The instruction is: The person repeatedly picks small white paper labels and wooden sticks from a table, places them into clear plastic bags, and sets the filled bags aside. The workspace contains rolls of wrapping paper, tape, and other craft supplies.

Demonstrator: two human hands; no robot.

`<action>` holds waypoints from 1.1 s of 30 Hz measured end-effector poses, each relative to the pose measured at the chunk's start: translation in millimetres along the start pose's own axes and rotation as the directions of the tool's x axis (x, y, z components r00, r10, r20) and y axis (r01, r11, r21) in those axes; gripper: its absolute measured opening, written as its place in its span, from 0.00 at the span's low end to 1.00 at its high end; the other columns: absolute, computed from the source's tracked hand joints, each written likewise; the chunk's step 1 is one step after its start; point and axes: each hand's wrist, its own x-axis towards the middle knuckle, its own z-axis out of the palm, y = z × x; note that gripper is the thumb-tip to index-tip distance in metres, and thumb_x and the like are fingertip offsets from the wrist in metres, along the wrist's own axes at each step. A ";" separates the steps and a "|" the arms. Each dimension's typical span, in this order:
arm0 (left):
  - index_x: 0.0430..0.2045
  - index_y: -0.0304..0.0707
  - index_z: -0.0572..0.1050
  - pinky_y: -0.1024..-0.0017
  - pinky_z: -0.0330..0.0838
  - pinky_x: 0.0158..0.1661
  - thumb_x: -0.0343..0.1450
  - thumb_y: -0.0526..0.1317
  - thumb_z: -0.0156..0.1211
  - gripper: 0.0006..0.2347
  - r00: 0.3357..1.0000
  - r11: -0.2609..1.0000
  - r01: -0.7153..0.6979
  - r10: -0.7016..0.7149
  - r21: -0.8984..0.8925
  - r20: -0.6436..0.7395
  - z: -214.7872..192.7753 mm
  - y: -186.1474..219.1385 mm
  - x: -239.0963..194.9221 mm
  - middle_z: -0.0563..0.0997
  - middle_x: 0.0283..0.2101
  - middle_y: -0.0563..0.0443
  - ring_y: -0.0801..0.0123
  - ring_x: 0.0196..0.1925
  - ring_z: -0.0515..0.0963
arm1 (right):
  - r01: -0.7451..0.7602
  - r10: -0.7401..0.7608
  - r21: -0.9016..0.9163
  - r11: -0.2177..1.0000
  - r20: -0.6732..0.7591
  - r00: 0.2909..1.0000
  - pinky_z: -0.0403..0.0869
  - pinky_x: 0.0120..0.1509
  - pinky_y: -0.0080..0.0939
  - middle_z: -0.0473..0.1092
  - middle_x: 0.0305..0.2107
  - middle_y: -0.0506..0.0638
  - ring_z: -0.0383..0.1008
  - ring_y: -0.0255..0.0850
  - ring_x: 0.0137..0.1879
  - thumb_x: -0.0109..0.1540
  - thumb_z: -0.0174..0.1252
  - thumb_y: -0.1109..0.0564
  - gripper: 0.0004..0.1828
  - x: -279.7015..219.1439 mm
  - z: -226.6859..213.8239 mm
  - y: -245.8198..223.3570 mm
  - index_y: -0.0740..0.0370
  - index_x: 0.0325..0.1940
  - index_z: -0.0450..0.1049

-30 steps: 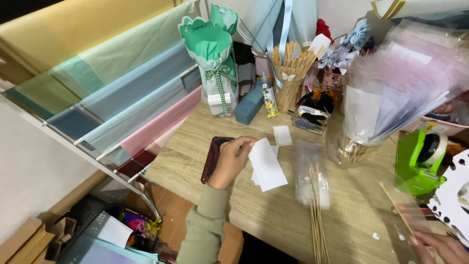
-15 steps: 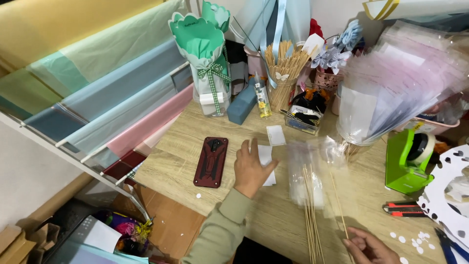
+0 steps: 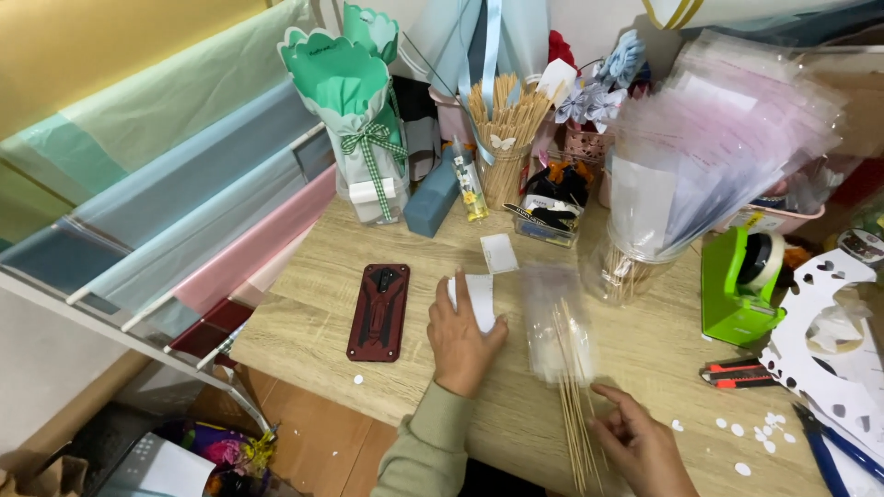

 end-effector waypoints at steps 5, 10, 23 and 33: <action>0.73 0.42 0.49 0.41 0.60 0.59 0.71 0.61 0.50 0.38 0.976 0.990 -0.137 0.127 -0.045 -0.179 3.2 -16.6 3.4 0.54 0.72 0.29 0.37 0.69 0.59 | 0.115 -0.115 0.023 0.993 0.003 0.993 0.70 0.34 0.28 0.69 0.20 0.40 0.64 0.30 0.24 0.54 0.74 0.54 0.26 20.4 -6.5 17.8 0.42 0.57 0.82; 0.70 0.42 0.56 0.46 0.61 0.61 0.72 0.53 0.56 0.32 0.923 0.969 -0.235 0.200 -0.071 -0.329 9.3 -23.4 6.8 0.60 0.71 0.34 0.43 0.71 0.61 | 0.150 -0.181 -0.152 0.977 -0.216 0.960 0.72 0.40 0.32 0.78 0.32 0.41 0.74 0.32 0.31 0.56 0.65 0.49 0.20 57.7 -67.4 -51.7 0.49 0.52 0.82; 0.65 0.42 0.64 0.49 0.63 0.61 0.73 0.42 0.55 0.23 0.910 0.944 -0.287 0.216 -0.164 -0.354 17.8 -37.9 14.8 0.63 0.69 0.40 0.48 0.69 0.64 | 0.465 -0.671 -0.487 0.740 -0.480 0.565 0.73 0.31 0.35 0.77 0.30 0.51 0.72 0.36 0.29 0.62 0.70 0.56 0.09 124.5 -97.6 -154.4 0.64 0.38 0.81; 0.62 0.36 0.67 0.50 0.61 0.63 0.73 0.41 0.55 0.21 0.923 0.932 -0.278 0.193 -0.231 -0.333 18.0 -37.1 15.3 0.62 0.70 0.42 0.50 0.70 0.63 | 0.556 -0.688 -0.410 0.723 -0.499 0.527 0.73 0.36 0.37 0.78 0.33 0.56 0.72 0.40 0.33 0.66 0.67 0.65 0.04 116.5 -108.4 -163.8 0.70 0.44 0.82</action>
